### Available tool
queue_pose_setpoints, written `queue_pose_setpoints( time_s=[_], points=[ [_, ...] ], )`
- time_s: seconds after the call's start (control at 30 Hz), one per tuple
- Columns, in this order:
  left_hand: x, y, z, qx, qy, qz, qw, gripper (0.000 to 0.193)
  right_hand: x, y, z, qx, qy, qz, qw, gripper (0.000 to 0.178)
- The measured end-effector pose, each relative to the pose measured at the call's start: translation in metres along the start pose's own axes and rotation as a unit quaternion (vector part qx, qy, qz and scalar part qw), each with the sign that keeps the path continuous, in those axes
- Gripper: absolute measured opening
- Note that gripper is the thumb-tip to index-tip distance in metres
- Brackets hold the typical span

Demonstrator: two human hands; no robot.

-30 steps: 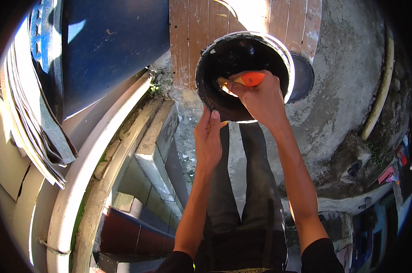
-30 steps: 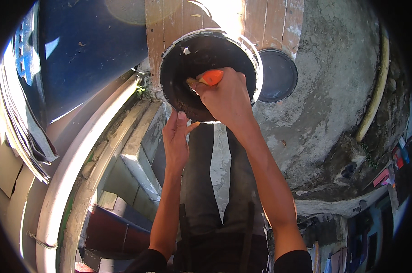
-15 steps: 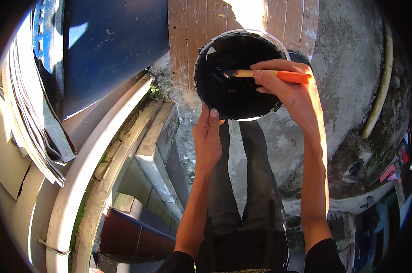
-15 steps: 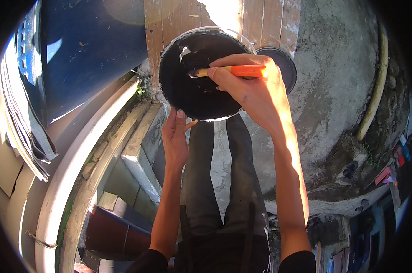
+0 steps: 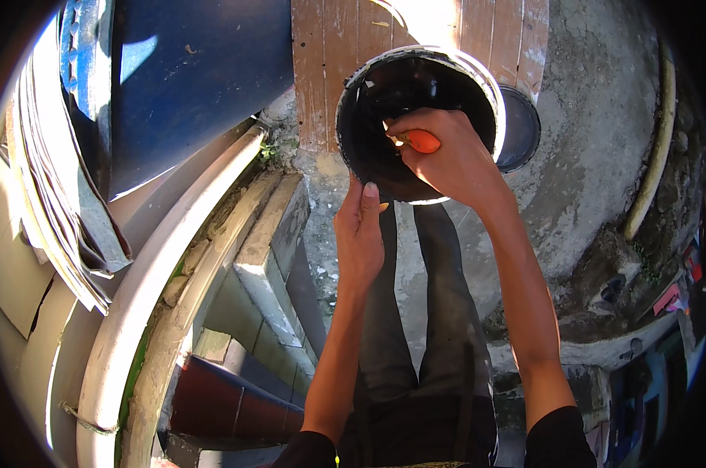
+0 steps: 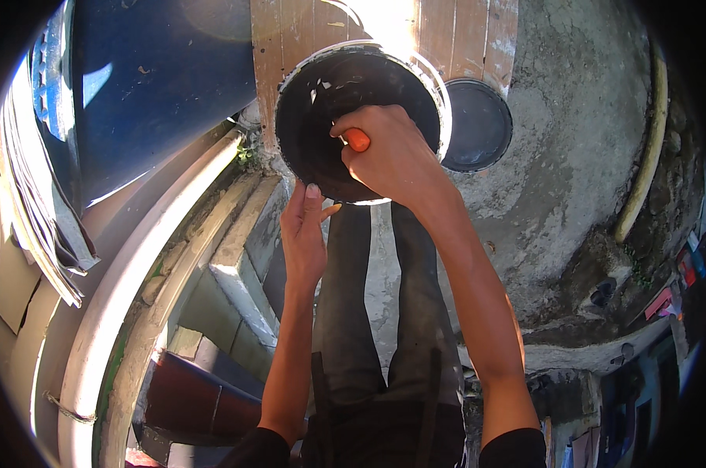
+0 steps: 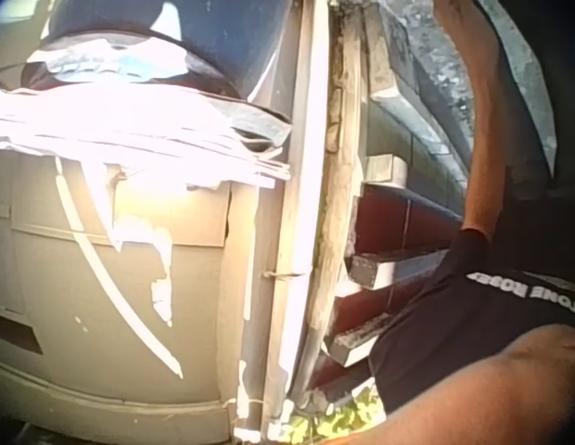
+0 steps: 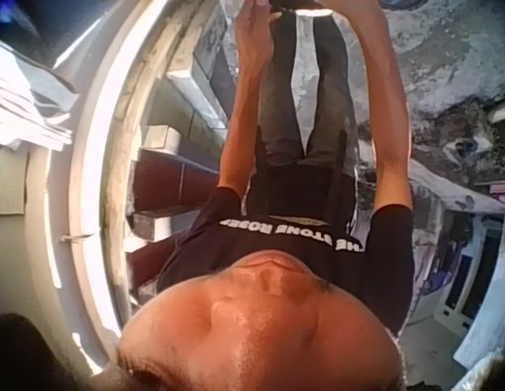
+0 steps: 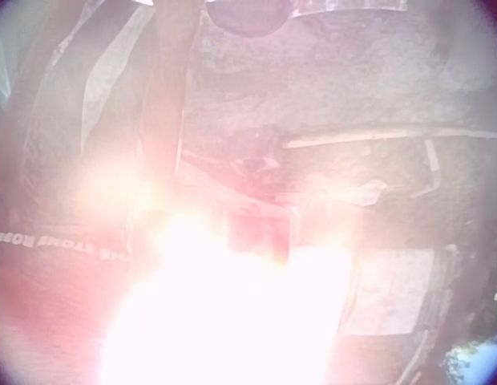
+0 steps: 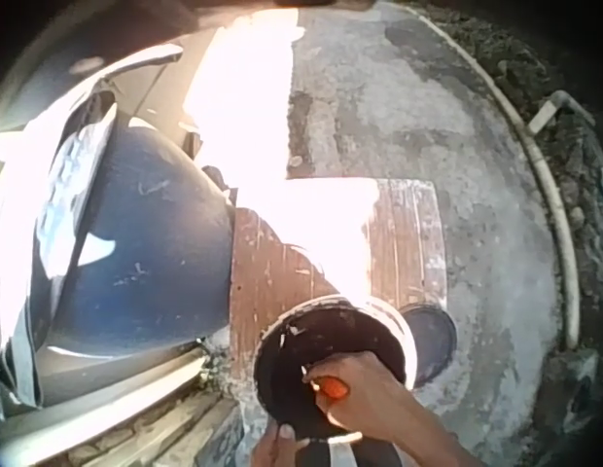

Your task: Painting exterior wall slats using a paintbrush and a bucket of dark grey paint.

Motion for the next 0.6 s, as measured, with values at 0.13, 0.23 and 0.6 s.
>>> queue_pose_setpoints(
  time_s=[0.13,0.23,0.6],
  points=[
    [0.001,-0.006,-0.002,-0.015,-0.005,-0.021,1.0,0.039,0.006,-0.005,-0.014,-0.008,0.045,-0.016,0.999,0.022],
    [0.001,-0.003,-0.002,-0.025,0.0,-0.013,1.0,0.041,0.007,-0.007,-0.008,0.006,0.036,-0.02,0.999,0.019],
    [0.0,0.001,-0.001,-0.022,-0.016,-0.007,1.0,0.037,0.0,0.002,0.03,0.096,-0.053,-0.073,0.991,0.019]
  ],
)
Point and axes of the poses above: each hand's wrist, its own x-axis towards the middle knuckle, its own z-axis out of the back of the hand, y = z × x, the point moved 9 cm from there along x, towards the middle knuckle, and after that the axes turned 10 degrees about y, right-handed, at the moved point
